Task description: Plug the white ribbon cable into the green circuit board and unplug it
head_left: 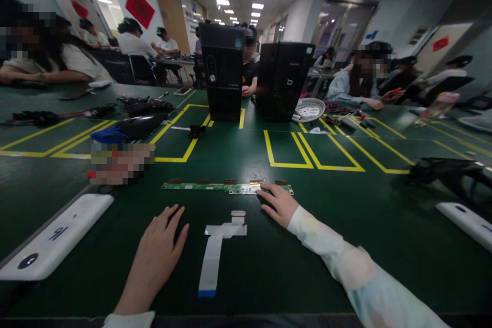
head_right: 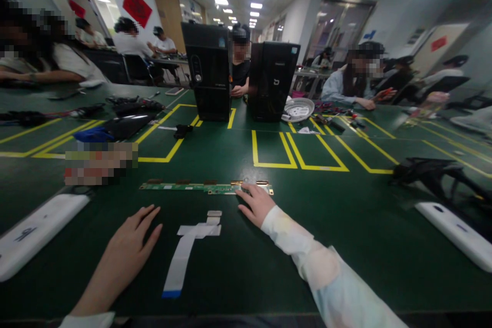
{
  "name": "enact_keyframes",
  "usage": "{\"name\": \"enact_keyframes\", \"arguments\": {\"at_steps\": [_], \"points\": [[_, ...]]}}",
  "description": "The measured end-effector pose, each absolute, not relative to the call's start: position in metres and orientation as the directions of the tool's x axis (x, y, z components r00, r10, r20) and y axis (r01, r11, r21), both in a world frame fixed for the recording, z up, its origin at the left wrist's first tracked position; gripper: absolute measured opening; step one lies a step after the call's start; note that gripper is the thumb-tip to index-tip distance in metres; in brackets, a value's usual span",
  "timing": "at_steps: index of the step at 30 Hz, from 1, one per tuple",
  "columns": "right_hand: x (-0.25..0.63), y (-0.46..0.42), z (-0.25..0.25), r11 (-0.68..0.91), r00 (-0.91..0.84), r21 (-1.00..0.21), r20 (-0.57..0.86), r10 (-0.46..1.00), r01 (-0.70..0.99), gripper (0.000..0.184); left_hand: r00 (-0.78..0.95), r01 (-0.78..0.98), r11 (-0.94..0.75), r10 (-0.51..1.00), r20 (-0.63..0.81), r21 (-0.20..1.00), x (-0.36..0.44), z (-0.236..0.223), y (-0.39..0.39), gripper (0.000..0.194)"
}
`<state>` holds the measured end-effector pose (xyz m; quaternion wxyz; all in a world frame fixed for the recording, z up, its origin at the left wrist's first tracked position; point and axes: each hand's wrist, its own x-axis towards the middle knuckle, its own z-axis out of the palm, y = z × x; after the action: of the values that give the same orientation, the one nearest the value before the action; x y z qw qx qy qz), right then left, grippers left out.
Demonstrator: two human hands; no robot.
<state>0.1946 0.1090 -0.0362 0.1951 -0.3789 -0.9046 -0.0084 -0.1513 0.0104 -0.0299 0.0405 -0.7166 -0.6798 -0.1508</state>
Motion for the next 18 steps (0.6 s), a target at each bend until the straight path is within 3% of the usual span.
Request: {"name": "enact_keyframes", "arguments": {"at_steps": [4, 11, 18], "points": [[0.192, 0.103, -0.039, 0.701, -0.630, -0.116, 0.355, 0.691, 0.704, 0.046, 0.174, 0.953, -0.234, 0.943, 0.284, 0.191, -0.144, -0.023, 0.007, 0.050], [0.191, 0.096, -0.037, 0.708, -0.640, -0.127, 0.342, 0.688, 0.694, 0.046, 0.537, 0.797, -0.565, 0.825, 0.176, 0.215, -0.098, 0.006, 0.000, 0.045], [0.194, 0.099, -0.034, 0.720, -0.651, -0.161, 0.329, 0.684, 0.674, 0.046, 0.664, 0.713, -0.669, 0.741, 0.104, 0.212, -0.068, 0.013, 0.018, 0.057]]}}
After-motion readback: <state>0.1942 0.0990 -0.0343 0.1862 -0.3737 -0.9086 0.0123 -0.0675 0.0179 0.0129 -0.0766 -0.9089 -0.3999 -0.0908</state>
